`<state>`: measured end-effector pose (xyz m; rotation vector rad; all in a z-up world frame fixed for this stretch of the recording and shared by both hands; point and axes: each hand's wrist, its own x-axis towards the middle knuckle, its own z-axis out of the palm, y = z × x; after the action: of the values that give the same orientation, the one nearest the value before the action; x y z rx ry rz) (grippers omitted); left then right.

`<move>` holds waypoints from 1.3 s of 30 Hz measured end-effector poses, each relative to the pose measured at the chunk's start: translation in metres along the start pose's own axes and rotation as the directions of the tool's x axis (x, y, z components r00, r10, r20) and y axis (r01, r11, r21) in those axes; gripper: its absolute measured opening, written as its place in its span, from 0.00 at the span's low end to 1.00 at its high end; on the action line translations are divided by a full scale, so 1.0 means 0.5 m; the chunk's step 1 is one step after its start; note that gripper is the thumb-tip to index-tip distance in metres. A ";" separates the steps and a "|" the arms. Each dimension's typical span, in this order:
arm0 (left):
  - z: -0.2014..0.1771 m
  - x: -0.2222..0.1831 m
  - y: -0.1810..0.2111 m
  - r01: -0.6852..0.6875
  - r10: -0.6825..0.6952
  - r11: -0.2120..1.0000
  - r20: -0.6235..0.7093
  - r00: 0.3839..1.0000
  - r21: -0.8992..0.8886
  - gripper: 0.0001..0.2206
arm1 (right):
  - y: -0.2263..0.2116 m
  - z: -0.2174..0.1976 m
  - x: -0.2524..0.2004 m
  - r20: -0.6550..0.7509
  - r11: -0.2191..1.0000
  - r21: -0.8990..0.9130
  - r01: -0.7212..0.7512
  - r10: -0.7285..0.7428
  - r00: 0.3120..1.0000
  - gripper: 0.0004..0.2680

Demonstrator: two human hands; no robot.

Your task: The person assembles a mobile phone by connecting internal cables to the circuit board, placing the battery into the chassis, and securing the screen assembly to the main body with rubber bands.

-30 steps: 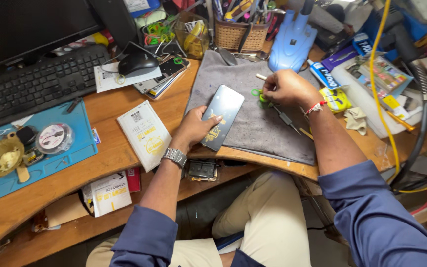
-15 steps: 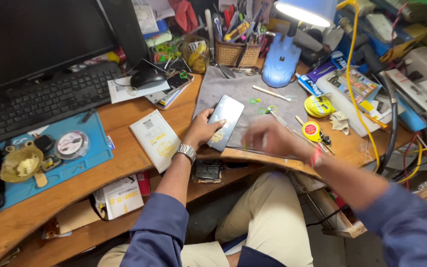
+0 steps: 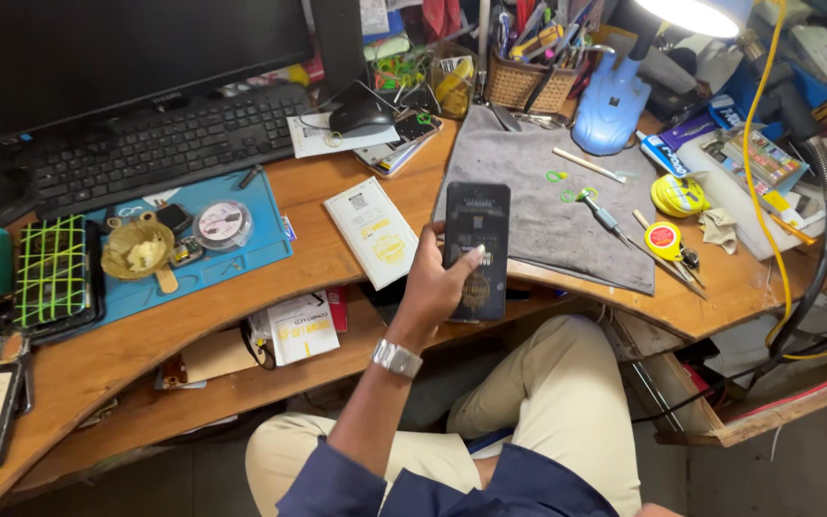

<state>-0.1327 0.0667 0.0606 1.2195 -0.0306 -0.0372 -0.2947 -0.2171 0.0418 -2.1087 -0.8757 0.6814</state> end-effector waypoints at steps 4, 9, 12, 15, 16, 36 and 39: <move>0.000 -0.049 0.007 -0.042 0.037 0.997 -0.081 0.996 -0.064 0.17 | -0.063 -0.098 0.016 0.108 0.993 0.110 0.030 -0.042 0.993 0.12; 0.002 -0.106 0.052 -0.230 0.285 0.895 -0.092 0.954 0.383 0.13 | -0.106 -0.182 -0.005 0.120 0.890 0.434 0.140 -0.210 0.970 0.16; 0.017 -0.132 0.095 -0.330 0.379 0.756 0.033 0.925 0.565 0.11 | -0.135 -0.272 0.044 -0.329 0.975 -0.176 -0.137 0.072 0.941 0.11; 0.026 -0.155 0.127 -0.352 0.370 0.664 0.120 0.921 0.659 0.10 | -0.181 -0.342 0.128 -0.203 0.759 -0.628 0.173 -0.375 0.905 0.15; 0.028 -0.162 0.132 -0.355 0.365 0.632 0.140 0.920 0.689 0.09 | -0.195 -0.351 0.163 -0.147 0.701 -0.677 0.226 -0.430 0.891 0.15; -0.051 -0.227 0.141 -0.256 0.184 0.717 0.177 0.967 0.648 0.18 | -0.149 -0.364 0.262 0.077 0.740 -0.626 0.246 -0.255 0.964 0.20; -0.081 -0.228 0.119 -0.066 0.103 0.850 -0.041 0.994 0.523 0.21 | -0.101 -0.267 0.239 0.045 0.887 -0.273 0.372 -0.374 0.926 0.18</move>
<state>-0.2442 0.1303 0.1024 1.7652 -0.0369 0.0968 -0.1461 -0.1589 0.1380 -2.0892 -1.3952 0.3604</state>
